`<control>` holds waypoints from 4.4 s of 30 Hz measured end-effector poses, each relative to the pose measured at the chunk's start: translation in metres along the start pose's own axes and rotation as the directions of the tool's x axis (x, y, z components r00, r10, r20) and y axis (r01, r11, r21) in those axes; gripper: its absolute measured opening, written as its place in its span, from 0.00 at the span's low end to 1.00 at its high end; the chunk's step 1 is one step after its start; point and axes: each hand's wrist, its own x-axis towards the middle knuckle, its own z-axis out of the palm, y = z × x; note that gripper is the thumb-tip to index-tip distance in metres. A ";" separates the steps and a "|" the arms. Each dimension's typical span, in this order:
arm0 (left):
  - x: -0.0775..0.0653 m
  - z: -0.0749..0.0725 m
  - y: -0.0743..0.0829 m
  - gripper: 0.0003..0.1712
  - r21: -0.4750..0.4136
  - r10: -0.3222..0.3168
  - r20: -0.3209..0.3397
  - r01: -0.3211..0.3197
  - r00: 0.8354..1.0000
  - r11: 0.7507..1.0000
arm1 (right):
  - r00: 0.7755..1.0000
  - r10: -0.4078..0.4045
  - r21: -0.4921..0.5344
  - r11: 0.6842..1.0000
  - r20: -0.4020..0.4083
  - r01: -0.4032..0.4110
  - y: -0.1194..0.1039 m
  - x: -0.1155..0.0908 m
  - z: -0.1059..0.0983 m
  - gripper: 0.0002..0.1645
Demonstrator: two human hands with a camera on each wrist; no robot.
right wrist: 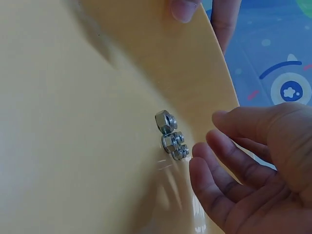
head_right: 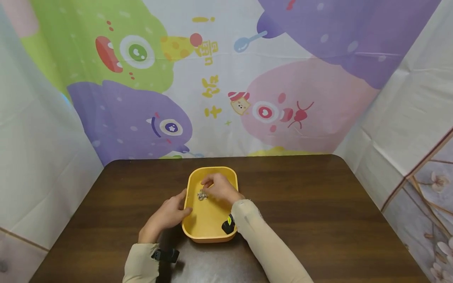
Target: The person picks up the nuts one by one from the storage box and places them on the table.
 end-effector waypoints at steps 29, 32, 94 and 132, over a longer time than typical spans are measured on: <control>0.000 0.003 -0.002 0.41 -0.001 0.013 -0.016 -0.013 1.000 1.000 | 0.992 0.016 -0.050 0.999 0.126 -0.010 -0.002 0.008 0.008 0.09; 0.000 0.003 -0.002 0.41 0.001 0.015 -0.019 -0.015 1.000 1.000 | 0.991 0.026 -0.073 0.997 0.134 -0.017 -0.003 0.008 0.008 0.09; 0.000 0.003 -0.005 0.39 -0.028 0.034 0.000 -0.034 0.999 0.999 | 0.984 -0.024 -0.252 0.965 0.177 0.069 -0.007 0.007 0.017 0.04; 0.001 0.000 -0.001 0.38 -0.046 -0.022 0.043 0.024 0.999 0.999 | 0.992 -0.058 -0.178 0.981 0.109 0.076 -0.030 -0.007 -0.020 0.06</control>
